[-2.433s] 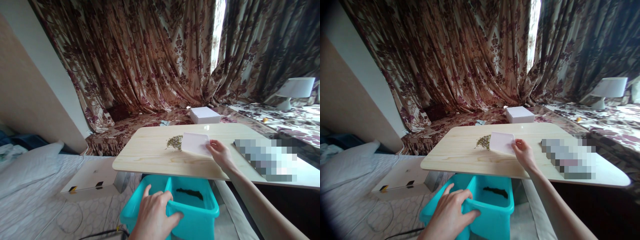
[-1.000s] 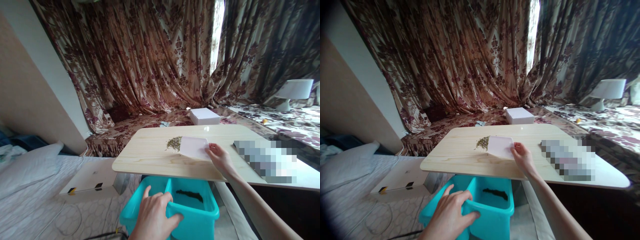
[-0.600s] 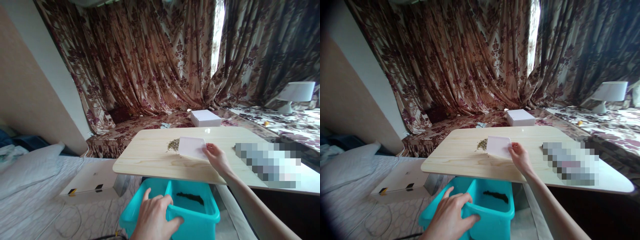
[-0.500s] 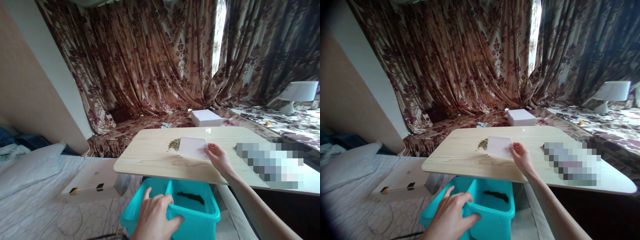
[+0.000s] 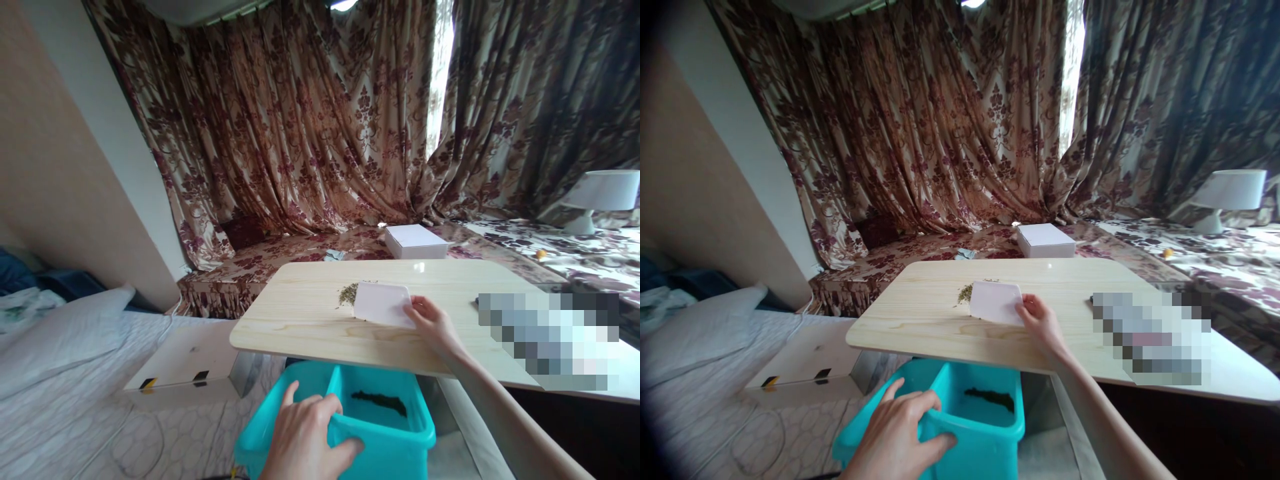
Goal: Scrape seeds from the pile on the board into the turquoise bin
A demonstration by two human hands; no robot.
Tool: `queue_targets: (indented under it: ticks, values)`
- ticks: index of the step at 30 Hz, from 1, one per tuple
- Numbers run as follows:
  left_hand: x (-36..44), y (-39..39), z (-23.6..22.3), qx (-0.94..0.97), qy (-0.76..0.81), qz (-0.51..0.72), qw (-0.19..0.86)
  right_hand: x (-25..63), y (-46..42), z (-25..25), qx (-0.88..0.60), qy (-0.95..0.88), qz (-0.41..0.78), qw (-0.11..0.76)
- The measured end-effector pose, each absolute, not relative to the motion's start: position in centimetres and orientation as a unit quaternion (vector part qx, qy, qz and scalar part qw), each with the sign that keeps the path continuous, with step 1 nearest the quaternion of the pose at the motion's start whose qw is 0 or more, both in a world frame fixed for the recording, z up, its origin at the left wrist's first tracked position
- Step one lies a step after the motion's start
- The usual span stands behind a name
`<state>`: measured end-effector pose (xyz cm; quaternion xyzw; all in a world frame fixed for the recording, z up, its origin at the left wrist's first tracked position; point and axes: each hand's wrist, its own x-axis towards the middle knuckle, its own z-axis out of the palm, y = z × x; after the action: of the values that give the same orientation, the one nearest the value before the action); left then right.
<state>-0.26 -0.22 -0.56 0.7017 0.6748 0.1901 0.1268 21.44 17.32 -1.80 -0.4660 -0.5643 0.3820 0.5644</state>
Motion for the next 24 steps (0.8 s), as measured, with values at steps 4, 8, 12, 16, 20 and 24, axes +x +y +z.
queue_targets:
  ticks: [4, 8, 12, 16, 20, 24]
  values:
    - [-0.7, -0.3, -0.4, 0.696, 0.683, 0.184, 0.123, 21.9, 16.2, -1.5, -0.468, -0.577, 0.4, 0.537]
    - [-0.9, -0.4, -0.3, 0.69, 0.691, 0.18, 0.118, 22.7, 15.3, -1.0, -0.467, -0.574, 0.41, 0.532]
    - [-1.1, -0.6, -0.1, 0.688, 0.693, 0.181, 0.118, 23.3, 14.6, -0.9, -0.488, -0.563, 0.389, 0.542]
    - [-1.5, -0.9, 0.1, 0.685, 0.692, 0.189, 0.126, 23.7, 13.8, -1.6, -0.486, -0.544, 0.421, 0.539]
    - [-1.6, -1.0, 0.2, 0.68, 0.699, 0.184, 0.123, 23.8, 12.8, -2.2, -0.463, -0.551, 0.475, 0.506]
    - [-1.5, -1.0, 0.4, 0.684, 0.696, 0.178, 0.127, 23.0, 12.6, -1.5, -0.453, -0.553, 0.473, 0.515]
